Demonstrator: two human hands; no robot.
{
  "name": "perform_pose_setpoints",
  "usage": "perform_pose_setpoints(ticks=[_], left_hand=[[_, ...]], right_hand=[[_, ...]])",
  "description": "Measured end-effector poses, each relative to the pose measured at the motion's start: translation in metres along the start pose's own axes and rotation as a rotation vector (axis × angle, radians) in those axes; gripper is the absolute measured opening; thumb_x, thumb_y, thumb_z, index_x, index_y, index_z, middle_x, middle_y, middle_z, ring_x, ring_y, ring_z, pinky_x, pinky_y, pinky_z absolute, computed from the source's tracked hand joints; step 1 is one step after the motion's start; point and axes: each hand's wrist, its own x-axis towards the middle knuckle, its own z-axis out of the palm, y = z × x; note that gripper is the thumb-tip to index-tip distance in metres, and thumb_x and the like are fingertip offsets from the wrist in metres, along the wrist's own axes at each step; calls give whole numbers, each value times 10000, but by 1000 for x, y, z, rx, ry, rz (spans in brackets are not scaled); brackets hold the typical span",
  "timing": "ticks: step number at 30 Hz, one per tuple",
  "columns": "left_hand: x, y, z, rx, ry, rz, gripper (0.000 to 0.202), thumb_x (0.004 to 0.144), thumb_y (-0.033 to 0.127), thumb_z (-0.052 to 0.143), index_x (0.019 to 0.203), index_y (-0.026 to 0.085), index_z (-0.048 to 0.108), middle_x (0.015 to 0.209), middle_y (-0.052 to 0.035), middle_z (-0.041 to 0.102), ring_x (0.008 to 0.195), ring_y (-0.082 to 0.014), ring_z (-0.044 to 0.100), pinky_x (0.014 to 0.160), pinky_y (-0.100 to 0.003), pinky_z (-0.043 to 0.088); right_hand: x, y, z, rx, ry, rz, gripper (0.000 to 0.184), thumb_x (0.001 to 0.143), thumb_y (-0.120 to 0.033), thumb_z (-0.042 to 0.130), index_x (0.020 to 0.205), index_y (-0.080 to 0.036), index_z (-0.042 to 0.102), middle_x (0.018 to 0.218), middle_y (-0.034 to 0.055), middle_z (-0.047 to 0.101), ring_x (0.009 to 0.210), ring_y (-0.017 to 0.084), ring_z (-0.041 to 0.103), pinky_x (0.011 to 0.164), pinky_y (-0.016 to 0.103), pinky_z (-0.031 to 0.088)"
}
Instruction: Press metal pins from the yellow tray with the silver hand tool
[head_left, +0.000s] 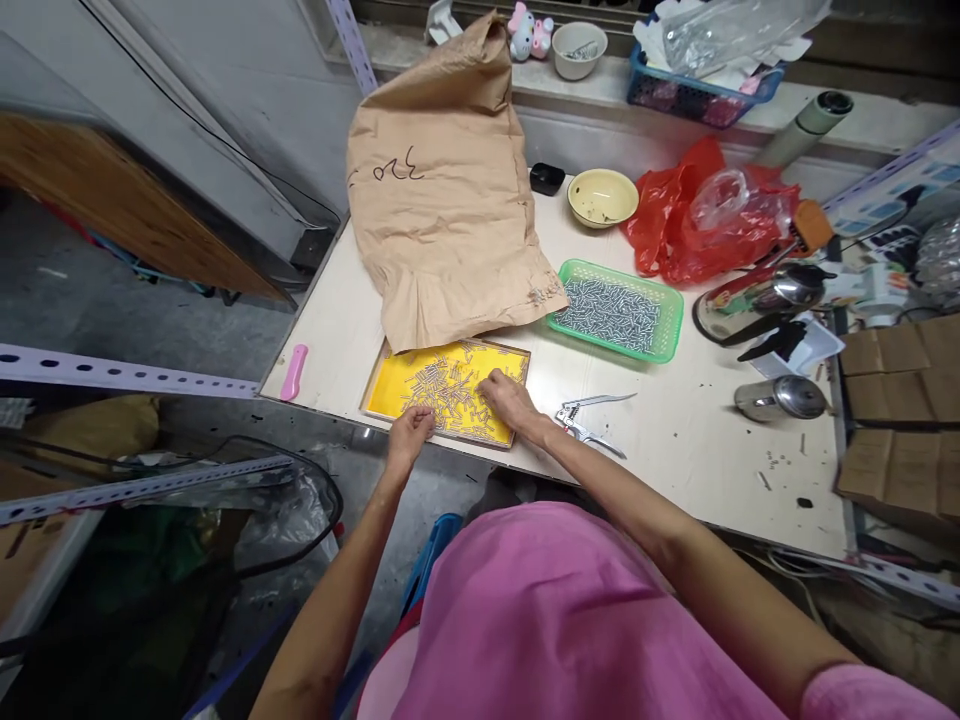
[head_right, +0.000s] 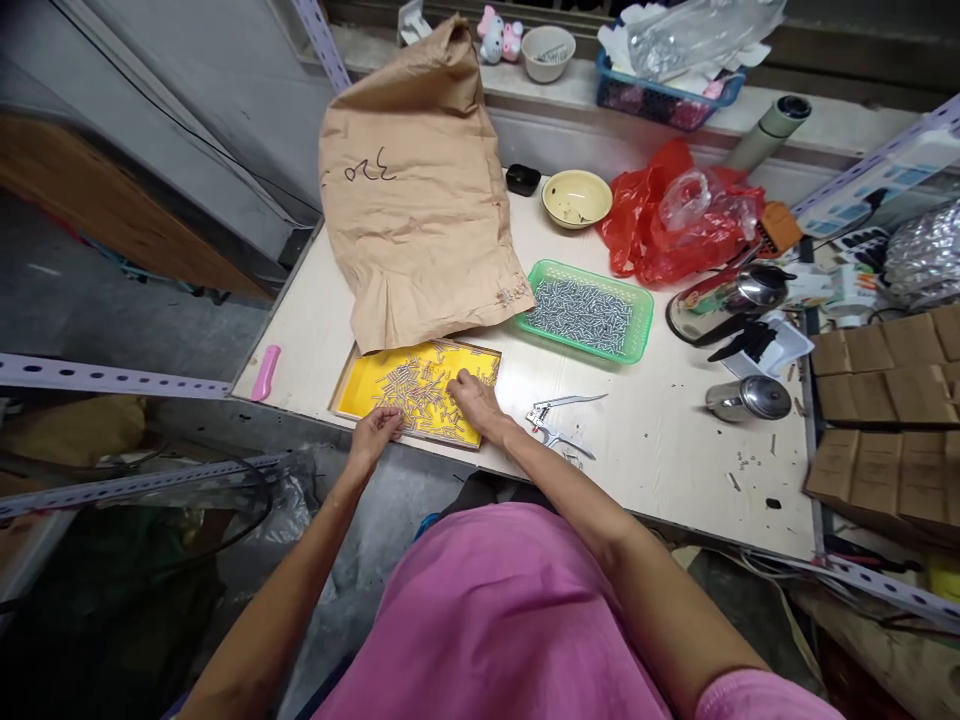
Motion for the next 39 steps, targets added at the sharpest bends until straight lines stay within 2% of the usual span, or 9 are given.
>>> perform_pose_setpoints(ticks=[4, 11, 14, 16, 19, 25, 30, 34, 39], left_hand=[[2, 0, 0, -49, 21, -10, 422, 630, 479, 729, 870, 151, 616, 719, -12, 646, 638, -144, 639, 584, -260, 521], [6, 1, -1, -45, 32, 5, 467, 600, 512, 734, 873, 150, 623, 727, -11, 646, 617, -134, 631, 565, -249, 511], [7, 1, -1, -30, 37, 13, 479, 602, 527, 722, 882, 152, 618, 734, -11, 642, 619, -135, 629, 552, -243, 504], [7, 0, 0, -38, 40, 20, 482, 604, 527, 719, 892, 155, 616, 754, -13, 642, 628, -134, 627, 549, -239, 502], [7, -4, 1, -67, 48, 30, 482, 603, 522, 722, 903, 159, 616, 778, -17, 646, 637, -131, 621, 554, -239, 504], [8, -8, 2, -136, 68, 20, 535, 546, 528, 752, 903, 148, 633, 777, -15, 640, 630, -130, 606, 551, -245, 502], [5, -5, 4, -177, 81, 32, 527, 547, 529, 760, 893, 150, 641, 763, -17, 644, 629, -132, 606, 564, -249, 503], [4, -6, 5, -171, 111, 35, 507, 563, 521, 755, 889, 149, 646, 735, -13, 638, 625, -133, 605, 562, -246, 499], [5, -8, 6, -152, 119, 43, 490, 585, 516, 743, 896, 148, 652, 730, -17, 644, 630, -134, 606, 559, -241, 498]], right_hand=[[-16, 9, -3, -114, -2, 16, 237, 970, -196, 414, 1008, -202, 648, 982, 75, 597, 861, 194, 532, 689, 276, 384], [-38, -8, 35, -245, -19, -74, 362, 922, -92, 441, 1252, -172, 568, 1175, 136, 605, 1033, 250, 534, 845, 345, 431], [-33, -18, 45, -212, 76, -103, 418, 909, -164, 531, 1327, -155, 505, 1380, 173, 488, 1234, 294, 443, 1011, 435, 362], [-28, -22, 49, -208, 150, 4, 547, 877, -253, 617, 1379, -117, 448, 1468, 213, 382, 1344, 354, 325, 1082, 522, 271], [-20, -27, 52, -192, 139, 85, 689, 859, -397, 641, 1414, -66, 404, 1513, 244, 297, 1405, 409, 201, 1101, 566, 233], [-19, -42, 53, -168, 13, -225, 695, 920, -572, 453, 1476, -170, 343, 1578, 97, 231, 1450, 369, 59, 1140, 574, 178], [-35, -56, 51, -155, 25, -21, 756, 898, -641, 425, 1505, -213, 287, 1601, 121, 116, 1436, 435, 3, 1091, 687, 126], [-48, -63, 49, -126, -57, 86, 793, 874, -657, 456, 1514, -225, 273, 1595, 155, 110, 1427, 457, 65, 1087, 666, 162], [-47, -57, 46, -148, -44, 250, 836, 861, -624, 520, 1508, -150, 281, 1579, 212, 125, 1424, 463, 79, 1092, 654, 147]])
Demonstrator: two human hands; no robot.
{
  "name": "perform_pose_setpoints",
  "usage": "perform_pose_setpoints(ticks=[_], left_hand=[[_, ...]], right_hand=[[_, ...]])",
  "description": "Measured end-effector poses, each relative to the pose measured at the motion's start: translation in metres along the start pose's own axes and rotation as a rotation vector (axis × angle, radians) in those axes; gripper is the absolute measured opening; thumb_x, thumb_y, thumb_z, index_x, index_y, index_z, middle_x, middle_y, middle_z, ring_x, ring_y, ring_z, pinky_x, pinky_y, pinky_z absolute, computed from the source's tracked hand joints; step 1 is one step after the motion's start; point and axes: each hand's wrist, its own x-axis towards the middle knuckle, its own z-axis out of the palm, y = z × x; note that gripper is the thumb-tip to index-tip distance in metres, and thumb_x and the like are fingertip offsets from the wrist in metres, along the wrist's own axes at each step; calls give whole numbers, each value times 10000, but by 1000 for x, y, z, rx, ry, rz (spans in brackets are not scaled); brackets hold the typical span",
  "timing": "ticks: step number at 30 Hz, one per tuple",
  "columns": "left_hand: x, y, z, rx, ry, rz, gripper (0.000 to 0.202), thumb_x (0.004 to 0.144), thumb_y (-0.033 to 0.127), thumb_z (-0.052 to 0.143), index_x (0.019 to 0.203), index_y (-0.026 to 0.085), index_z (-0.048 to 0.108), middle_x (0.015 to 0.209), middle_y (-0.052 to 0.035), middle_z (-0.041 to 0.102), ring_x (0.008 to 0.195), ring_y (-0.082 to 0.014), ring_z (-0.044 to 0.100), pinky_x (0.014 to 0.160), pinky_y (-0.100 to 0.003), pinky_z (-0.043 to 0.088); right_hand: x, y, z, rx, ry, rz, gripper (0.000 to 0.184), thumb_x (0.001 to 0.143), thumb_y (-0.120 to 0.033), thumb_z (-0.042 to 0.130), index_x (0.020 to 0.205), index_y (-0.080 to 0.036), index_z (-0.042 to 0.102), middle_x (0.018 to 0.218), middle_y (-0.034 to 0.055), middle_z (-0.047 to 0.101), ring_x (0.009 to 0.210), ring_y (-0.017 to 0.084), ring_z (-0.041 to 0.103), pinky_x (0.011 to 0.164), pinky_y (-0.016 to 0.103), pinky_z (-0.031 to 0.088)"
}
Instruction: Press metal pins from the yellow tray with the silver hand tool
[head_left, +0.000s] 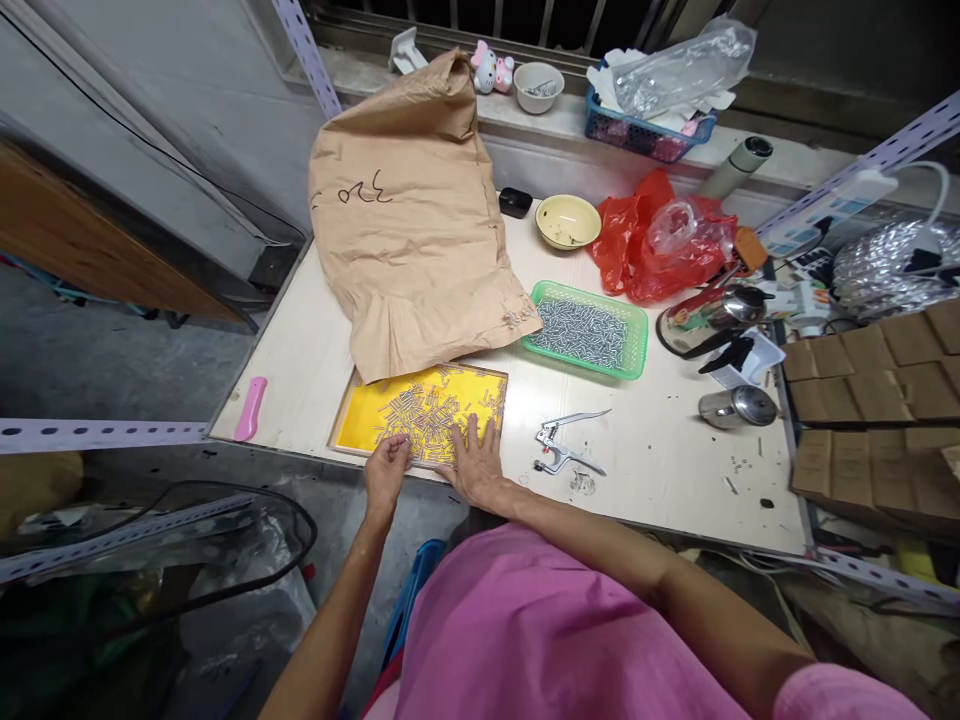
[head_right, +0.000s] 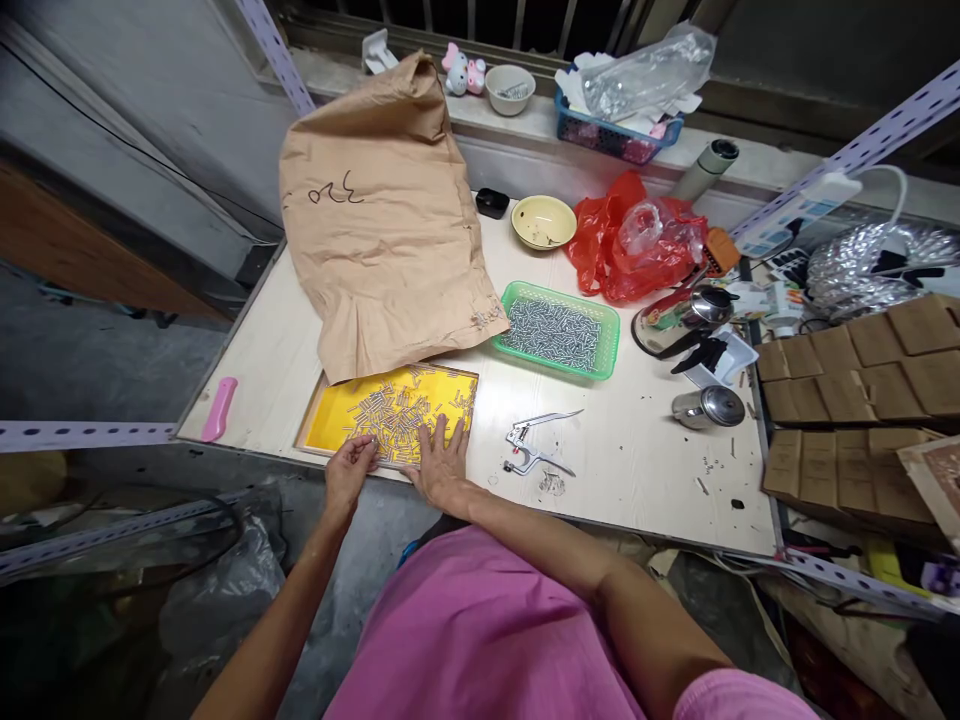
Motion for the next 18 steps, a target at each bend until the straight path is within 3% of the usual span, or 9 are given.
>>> perform_pose_setpoints(ticks=[4, 8, 12, 15, 18], left_hand=[[-2, 1, 1, -37, 5, -1, 500, 580, 518, 750, 901, 148, 648, 772, -23, 651, 623, -129, 608, 550, -240, 501], [-3, 0, 0, -40, 16, 6, 511, 585, 527, 753, 912, 147, 650, 794, -36, 662, 612, -133, 616, 524, -238, 499], [-2, -4, -1, -47, 56, 22, 505, 614, 536, 735, 927, 148, 655, 788, -43, 668, 610, -136, 624, 511, -231, 497], [-4, -5, 0, -64, 76, 23, 492, 621, 524, 735, 928, 147, 657, 796, -43, 669, 610, -131, 624, 513, -226, 497], [-6, -4, 2, -70, 87, 19, 491, 618, 523, 736, 919, 144, 655, 780, -37, 663, 601, -124, 617, 501, -217, 488]], right_hand=[[16, -1, 2, 35, 36, -201, 748, 914, -586, 448, 1497, -143, 297, 1587, 162, 149, 1444, 404, 70, 1110, 595, 207], [50, -11, -1, -34, 121, -410, 657, 949, -548, 399, 1478, -163, 338, 1583, 105, 202, 1459, 339, 54, 1138, 582, 168], [82, -9, -9, -144, 82, -565, 596, 952, -561, 381, 1450, -234, 393, 1561, 68, 280, 1452, 330, 121, 1127, 613, 165], [82, 9, -7, -193, 105, -613, 607, 941, -567, 410, 1458, -252, 376, 1559, 53, 289, 1449, 325, 141, 1135, 620, 121], [66, 31, -1, -207, 155, -542, 662, 921, -563, 460, 1479, -226, 343, 1566, 72, 261, 1447, 327, 147, 1148, 600, 91]])
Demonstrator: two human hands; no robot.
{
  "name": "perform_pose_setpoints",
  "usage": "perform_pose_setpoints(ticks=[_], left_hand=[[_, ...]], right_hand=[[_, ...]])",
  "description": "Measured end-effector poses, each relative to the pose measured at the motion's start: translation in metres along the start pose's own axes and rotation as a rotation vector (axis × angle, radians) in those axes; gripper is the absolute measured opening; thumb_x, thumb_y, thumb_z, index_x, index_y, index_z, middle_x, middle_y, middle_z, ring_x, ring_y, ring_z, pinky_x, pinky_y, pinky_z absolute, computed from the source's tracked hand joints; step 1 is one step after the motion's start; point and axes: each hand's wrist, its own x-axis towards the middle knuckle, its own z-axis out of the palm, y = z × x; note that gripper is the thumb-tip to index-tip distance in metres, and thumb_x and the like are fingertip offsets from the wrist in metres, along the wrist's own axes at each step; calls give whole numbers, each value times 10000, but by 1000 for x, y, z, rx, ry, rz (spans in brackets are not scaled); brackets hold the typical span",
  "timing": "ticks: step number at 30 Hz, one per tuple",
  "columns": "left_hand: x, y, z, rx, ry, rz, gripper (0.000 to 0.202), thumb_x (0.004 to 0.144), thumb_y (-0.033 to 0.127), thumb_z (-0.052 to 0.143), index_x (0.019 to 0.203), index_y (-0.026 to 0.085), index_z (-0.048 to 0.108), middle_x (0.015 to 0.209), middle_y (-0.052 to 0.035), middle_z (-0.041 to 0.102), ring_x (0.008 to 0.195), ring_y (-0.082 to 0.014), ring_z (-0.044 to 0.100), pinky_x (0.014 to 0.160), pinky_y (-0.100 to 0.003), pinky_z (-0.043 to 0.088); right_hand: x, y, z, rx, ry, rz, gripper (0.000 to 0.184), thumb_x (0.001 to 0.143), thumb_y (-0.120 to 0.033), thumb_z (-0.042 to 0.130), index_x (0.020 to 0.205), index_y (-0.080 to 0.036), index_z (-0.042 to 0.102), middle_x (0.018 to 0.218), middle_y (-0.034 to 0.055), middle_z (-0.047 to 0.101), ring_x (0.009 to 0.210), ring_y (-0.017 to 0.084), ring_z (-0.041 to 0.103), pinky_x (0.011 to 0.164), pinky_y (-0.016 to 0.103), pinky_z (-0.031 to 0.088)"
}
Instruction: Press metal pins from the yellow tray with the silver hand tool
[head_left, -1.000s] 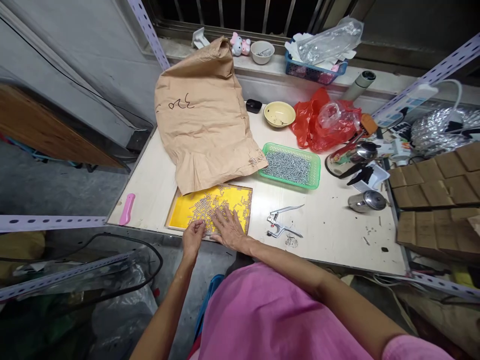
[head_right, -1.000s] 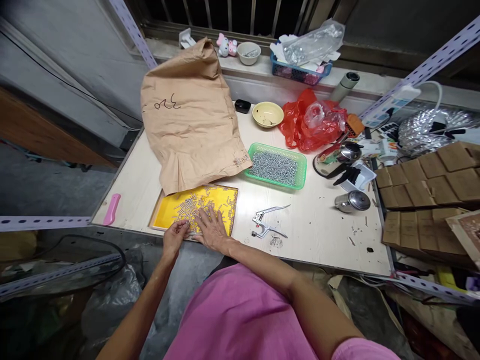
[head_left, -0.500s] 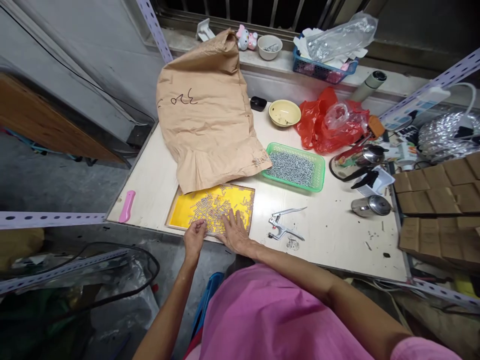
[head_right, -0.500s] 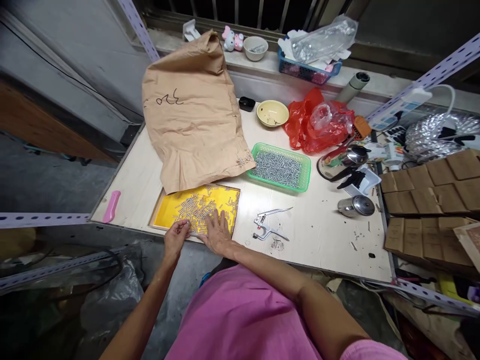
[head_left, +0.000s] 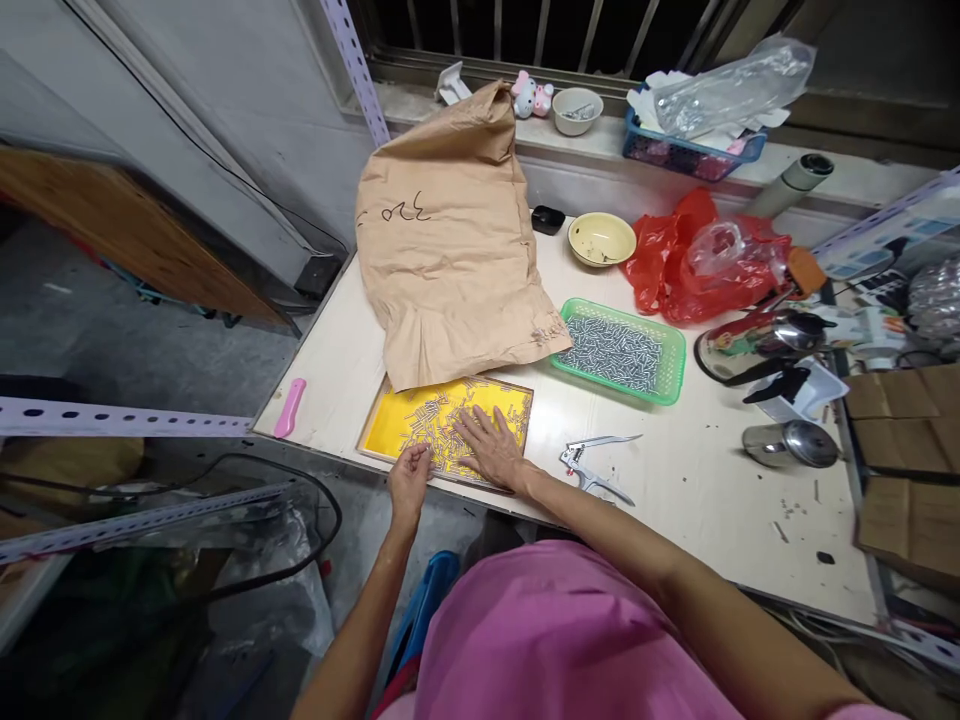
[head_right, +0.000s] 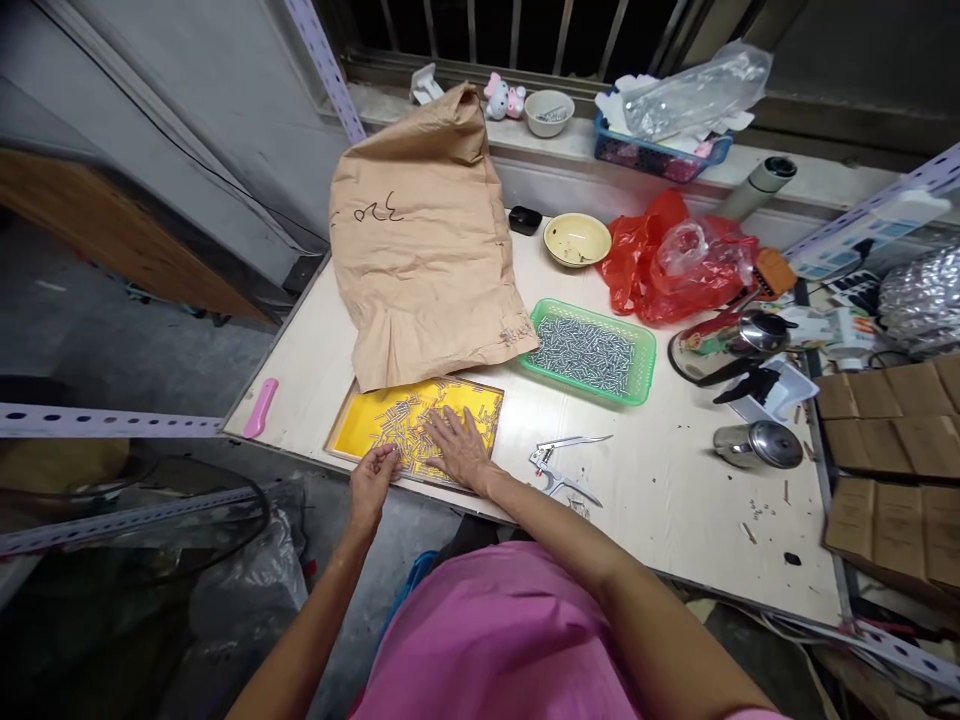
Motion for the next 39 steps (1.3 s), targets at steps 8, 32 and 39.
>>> perform_pose_setpoints(ticks=[8, 32, 39], left_hand=[[-2, 9, 1, -10, 35, -28, 495, 626, 525, 725, 930, 143, 640, 795, -51, 675, 591, -125, 624, 484, -213, 482], [-7, 23, 20, -143, 4, -67, 464, 678, 411, 704, 1029, 113, 650, 672, 22, 610, 541, -85, 579, 571, -243, 532], [6, 29, 37, -164, 30, -74, 556, 675, 392, 723, 1139, 116, 589, 673, 30, 605, 543, -92, 595, 556, -240, 530]], right_hand=[[-34, -7, 8, 7, 23, 136, 618, 936, -504, 460, 1469, -202, 374, 1569, 100, 240, 1450, 333, 130, 1144, 583, 91], [42, 9, -20, 498, 59, 317, 199, 959, -240, 443, 908, -167, 621, 885, 44, 655, 819, 168, 544, 756, 273, 389], [34, 6, -25, 431, 23, 384, 225, 942, -209, 426, 952, -178, 648, 900, 51, 638, 836, 176, 542, 738, 273, 394]])
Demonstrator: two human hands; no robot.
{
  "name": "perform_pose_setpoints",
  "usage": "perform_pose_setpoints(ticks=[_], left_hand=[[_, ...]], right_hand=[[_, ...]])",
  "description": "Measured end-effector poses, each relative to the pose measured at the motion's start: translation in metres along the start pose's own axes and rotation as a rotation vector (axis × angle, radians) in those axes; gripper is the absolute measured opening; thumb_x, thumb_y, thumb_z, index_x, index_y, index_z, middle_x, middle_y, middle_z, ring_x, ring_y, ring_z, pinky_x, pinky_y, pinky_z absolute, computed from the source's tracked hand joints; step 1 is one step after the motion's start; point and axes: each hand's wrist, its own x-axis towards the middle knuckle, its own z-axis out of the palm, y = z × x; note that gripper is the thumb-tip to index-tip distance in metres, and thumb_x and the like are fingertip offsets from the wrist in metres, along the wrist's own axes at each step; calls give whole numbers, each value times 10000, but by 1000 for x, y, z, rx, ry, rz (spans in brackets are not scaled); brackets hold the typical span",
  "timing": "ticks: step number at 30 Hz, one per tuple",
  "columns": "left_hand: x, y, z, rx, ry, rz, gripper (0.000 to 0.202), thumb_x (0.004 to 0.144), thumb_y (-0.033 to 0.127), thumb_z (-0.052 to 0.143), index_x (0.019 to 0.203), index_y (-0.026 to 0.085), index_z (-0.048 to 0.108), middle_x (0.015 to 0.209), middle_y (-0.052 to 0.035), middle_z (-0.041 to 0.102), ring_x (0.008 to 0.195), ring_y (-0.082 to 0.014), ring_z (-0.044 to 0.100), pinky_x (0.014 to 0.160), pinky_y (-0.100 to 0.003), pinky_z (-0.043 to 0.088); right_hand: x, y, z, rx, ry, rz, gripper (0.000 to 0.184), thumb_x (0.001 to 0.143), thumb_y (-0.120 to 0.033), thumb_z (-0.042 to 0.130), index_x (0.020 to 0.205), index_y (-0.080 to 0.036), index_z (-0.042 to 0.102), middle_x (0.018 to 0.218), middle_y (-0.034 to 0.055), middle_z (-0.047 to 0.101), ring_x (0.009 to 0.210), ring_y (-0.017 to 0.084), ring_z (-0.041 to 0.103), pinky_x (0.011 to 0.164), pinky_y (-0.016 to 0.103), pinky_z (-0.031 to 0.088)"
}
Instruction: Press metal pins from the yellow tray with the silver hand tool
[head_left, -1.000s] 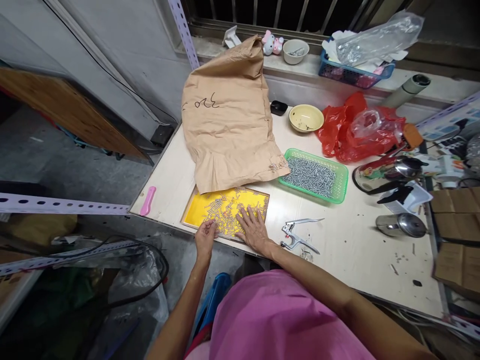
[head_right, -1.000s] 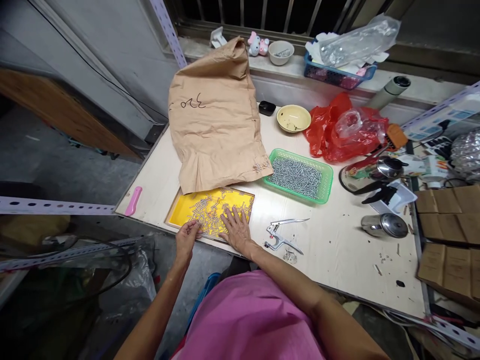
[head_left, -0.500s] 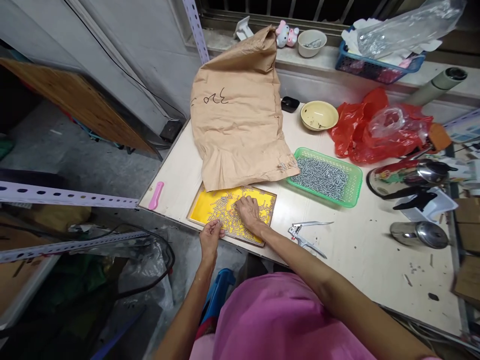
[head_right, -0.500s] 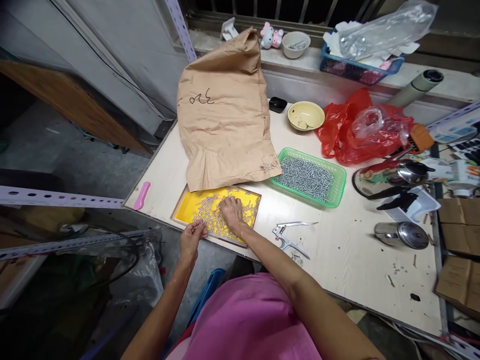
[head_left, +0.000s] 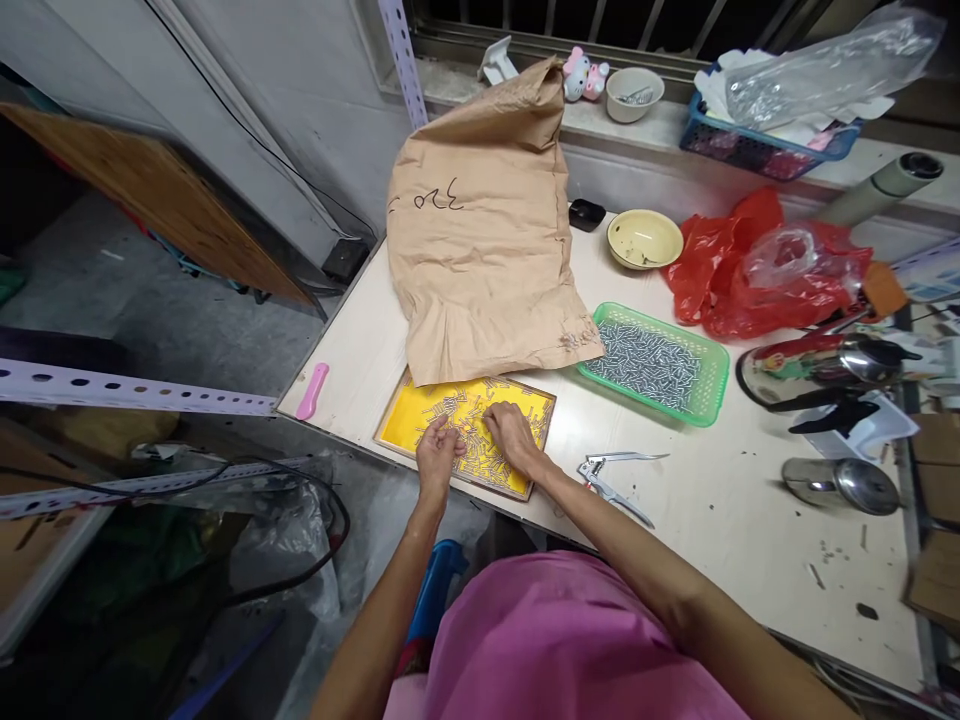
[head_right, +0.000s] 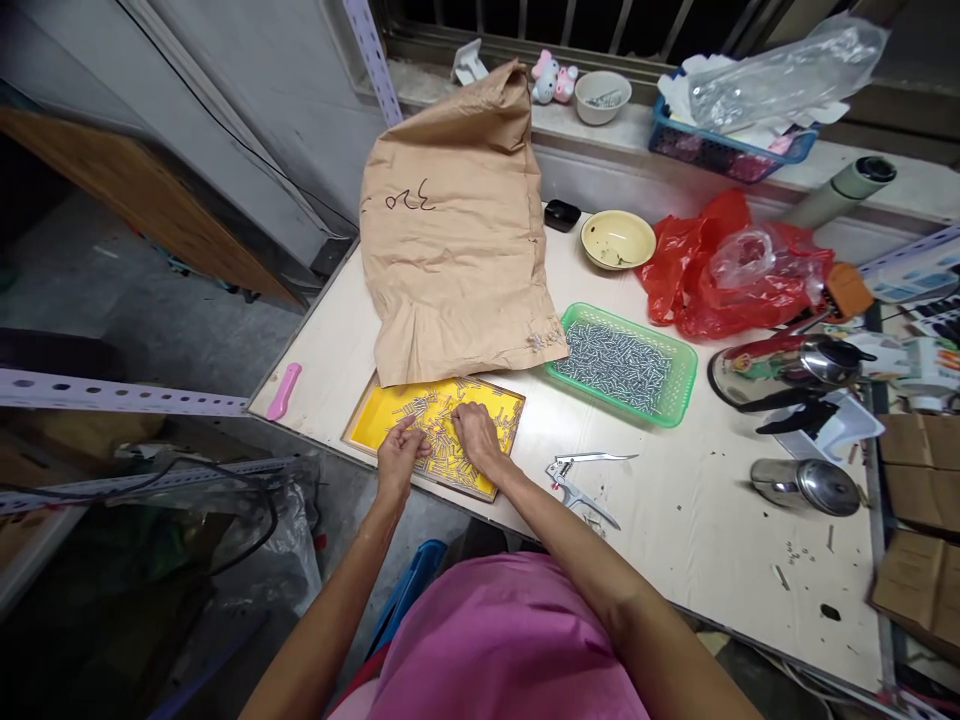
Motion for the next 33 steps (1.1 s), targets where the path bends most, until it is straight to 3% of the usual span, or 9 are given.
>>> perform_pose_setpoints(ticks=[3, 7, 12, 18, 23, 27, 33], left_hand=[[-2, -4, -4, -2, 35, -42, 515, 656, 390, 746, 1068, 112, 610, 683, 20, 611, 540, -94, 595, 555, -250, 530], [-11, -13, -14, -4, 50, -83, 495, 626, 442, 765, 969, 109, 635, 691, 4, 628, 544, -95, 590, 563, -263, 529], [-22, -19, -17, -34, 66, -109, 511, 576, 450, 792, 917, 117, 609, 643, 20, 608, 542, -109, 603, 547, -259, 522], [-18, -11, -13, -62, 113, -55, 416, 627, 414, 743, 883, 144, 556, 650, 35, 593, 514, -93, 588, 529, -241, 514], [-8, -7, -9, -50, 114, -31, 454, 676, 418, 688, 1013, 124, 608, 656, 35, 582, 518, -82, 573, 542, -239, 522], [-5, -7, -5, -65, 96, -34, 460, 665, 444, 706, 986, 125, 623, 688, 25, 589, 536, -79, 572, 556, -243, 528], [-12, -10, -5, -84, 89, -53, 474, 656, 482, 727, 950, 125, 623, 687, 27, 588, 526, -76, 560, 539, -233, 511]], right_hand=[[11, -13, 0, -193, -61, -64, 258, 939, -183, 438, 1082, -221, 650, 1049, 72, 618, 944, 210, 518, 767, 291, 395], [35, -27, 11, -299, -93, -213, 366, 957, -180, 419, 1283, -286, 546, 1207, 50, 579, 976, 217, 503, 785, 303, 403], [58, -37, 21, -390, -166, -407, 295, 928, -113, 438, 1141, -205, 621, 1127, 81, 603, 1007, 239, 490, 803, 331, 406], [56, -40, 14, -358, -157, -284, 239, 922, -86, 430, 1022, -140, 640, 1036, 110, 625, 975, 219, 516, 795, 306, 400], [32, -22, -1, -144, -126, -147, 244, 972, -183, 395, 944, -158, 636, 893, 57, 629, 820, 162, 537, 717, 260, 377], [20, -12, -6, -172, -145, -19, 275, 972, -202, 384, 933, -181, 656, 893, 63, 625, 774, 169, 537, 646, 263, 356], [43, -22, 9, -323, -119, -248, 317, 942, -190, 447, 1222, -242, 587, 1135, 75, 586, 986, 225, 503, 782, 306, 374]])
